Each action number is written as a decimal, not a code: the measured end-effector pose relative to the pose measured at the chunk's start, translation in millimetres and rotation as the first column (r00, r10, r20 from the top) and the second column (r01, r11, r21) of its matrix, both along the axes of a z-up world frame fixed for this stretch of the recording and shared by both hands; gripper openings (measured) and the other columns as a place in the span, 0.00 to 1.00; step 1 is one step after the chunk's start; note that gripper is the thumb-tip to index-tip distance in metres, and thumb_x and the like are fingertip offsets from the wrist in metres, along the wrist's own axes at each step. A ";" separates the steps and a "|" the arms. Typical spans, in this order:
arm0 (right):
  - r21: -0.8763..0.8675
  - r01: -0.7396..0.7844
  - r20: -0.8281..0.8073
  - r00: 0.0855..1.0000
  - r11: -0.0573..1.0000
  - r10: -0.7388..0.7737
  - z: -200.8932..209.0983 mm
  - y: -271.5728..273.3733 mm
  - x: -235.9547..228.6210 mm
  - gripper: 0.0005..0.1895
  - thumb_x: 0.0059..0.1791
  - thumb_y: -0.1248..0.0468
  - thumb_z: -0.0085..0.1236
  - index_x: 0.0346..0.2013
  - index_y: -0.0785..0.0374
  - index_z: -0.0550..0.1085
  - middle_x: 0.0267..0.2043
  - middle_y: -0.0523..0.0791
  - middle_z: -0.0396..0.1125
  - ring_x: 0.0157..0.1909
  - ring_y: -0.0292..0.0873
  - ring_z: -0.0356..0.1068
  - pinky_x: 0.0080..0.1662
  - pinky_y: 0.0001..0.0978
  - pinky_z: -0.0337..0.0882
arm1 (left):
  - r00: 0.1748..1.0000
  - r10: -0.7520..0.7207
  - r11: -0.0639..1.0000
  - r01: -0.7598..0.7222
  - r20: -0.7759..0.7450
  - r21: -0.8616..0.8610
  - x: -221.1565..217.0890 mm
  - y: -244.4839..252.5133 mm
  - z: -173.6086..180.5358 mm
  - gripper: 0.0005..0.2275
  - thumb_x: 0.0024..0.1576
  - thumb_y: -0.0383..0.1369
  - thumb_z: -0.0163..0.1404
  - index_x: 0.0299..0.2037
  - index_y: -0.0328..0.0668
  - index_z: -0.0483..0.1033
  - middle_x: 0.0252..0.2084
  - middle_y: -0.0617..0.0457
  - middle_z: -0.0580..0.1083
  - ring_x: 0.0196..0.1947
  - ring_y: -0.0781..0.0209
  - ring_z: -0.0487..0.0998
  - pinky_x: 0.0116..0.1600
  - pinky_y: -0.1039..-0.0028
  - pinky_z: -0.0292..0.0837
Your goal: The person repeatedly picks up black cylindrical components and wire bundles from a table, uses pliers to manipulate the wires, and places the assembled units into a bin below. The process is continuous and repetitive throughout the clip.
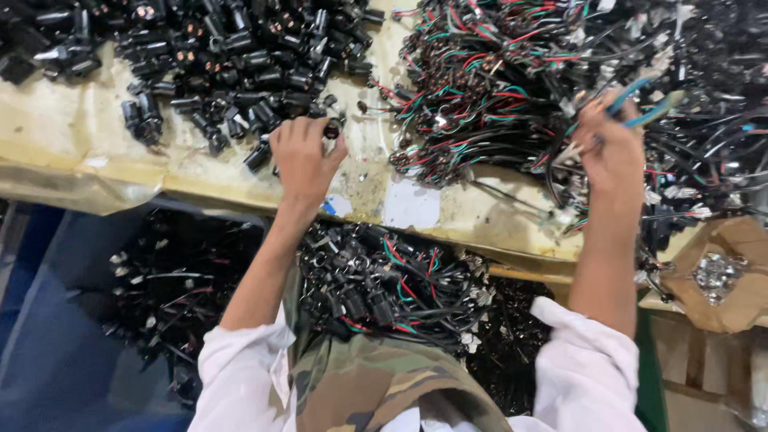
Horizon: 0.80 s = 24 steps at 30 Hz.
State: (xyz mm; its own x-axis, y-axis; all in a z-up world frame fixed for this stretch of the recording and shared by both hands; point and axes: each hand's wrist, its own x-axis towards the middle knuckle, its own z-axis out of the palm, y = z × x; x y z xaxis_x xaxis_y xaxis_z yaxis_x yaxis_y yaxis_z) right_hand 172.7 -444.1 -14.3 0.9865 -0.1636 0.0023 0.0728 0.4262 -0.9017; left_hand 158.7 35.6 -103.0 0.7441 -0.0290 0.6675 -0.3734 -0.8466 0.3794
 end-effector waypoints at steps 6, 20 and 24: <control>-0.531 0.098 0.253 0.966 0.842 0.047 25.2 100.9 6.1 0.09 0.50 0.72 0.61 0.42 0.57 0.77 0.38 0.44 0.74 0.35 0.37 0.73 0.38 0.27 0.74 | 0.962 -0.271 0.788 0.236 0.024 -0.568 -11.0 -7.5 5.3 0.15 0.61 0.29 0.63 0.51 0.39 0.69 0.50 0.51 0.74 0.47 0.58 0.68 0.53 0.70 0.66; -0.833 0.289 0.507 0.739 0.472 0.443 16.2 179.6 -97.3 0.13 0.44 0.74 0.61 0.41 0.61 0.73 0.47 0.46 0.74 0.49 0.48 0.76 0.53 0.43 0.74 | 0.690 -0.692 0.565 0.334 -0.213 -0.754 -109.1 -8.4 25.5 0.11 0.63 0.27 0.59 0.52 0.40 0.72 0.46 0.56 0.80 0.46 0.68 0.80 0.54 0.77 0.74; -0.982 0.109 0.168 0.881 0.155 0.442 -39.1 217.4 -105.6 0.18 0.38 0.71 0.66 0.42 0.62 0.75 0.45 0.50 0.74 0.46 0.56 0.74 0.46 0.43 0.73 | 0.716 -0.661 0.634 0.374 -0.223 -0.677 -111.6 -23.6 51.9 0.14 0.55 0.30 0.64 0.49 0.41 0.77 0.43 0.54 0.78 0.40 0.66 0.77 0.48 0.75 0.72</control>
